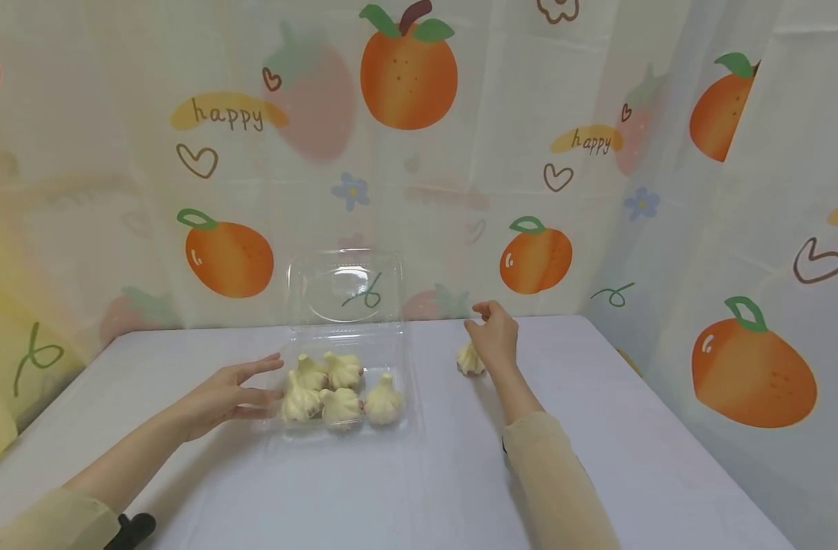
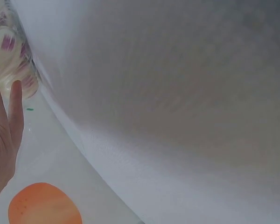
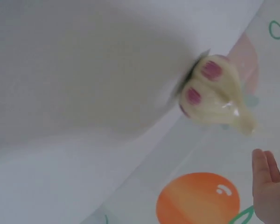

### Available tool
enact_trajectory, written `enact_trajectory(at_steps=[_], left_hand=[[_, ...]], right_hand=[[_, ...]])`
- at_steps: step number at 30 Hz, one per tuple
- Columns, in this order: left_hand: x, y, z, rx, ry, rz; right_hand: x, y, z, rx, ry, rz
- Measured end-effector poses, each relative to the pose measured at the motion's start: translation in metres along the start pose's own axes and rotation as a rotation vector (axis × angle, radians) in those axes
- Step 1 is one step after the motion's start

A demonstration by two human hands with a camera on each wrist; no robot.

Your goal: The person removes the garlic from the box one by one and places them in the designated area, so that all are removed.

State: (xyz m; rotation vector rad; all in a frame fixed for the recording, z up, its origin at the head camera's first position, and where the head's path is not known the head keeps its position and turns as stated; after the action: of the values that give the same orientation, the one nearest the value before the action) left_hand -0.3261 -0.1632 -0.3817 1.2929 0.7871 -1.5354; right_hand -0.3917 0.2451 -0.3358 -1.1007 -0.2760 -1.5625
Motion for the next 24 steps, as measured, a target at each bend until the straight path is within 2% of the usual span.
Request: enact_trajectory(at_steps=[10, 24], left_hand=[[0.002, 0.000, 0.002, -0.008, 0.011, 0.004], [0.001, 0.000, 0.000, -0.009, 0.013, 0.002]], right_hand=[[0.038, 0.013, -0.011, 0.086, -0.117, 0.078], [0.080, 0.041, -0.053, 0.301, -0.218, 0.195]])
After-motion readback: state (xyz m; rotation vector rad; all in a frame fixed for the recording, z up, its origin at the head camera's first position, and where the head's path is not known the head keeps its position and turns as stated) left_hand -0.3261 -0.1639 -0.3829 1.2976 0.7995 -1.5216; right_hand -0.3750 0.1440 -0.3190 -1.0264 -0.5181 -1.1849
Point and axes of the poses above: each hand's wrist, its own y-axis away from the middle knuckle, its own z-axis out of the back of the hand, x = y × z, the point moved 5 cm from there along -y, towards the middle knuckle, and after that the axes turned 5 degrees about -x, right-handed, at the moved point
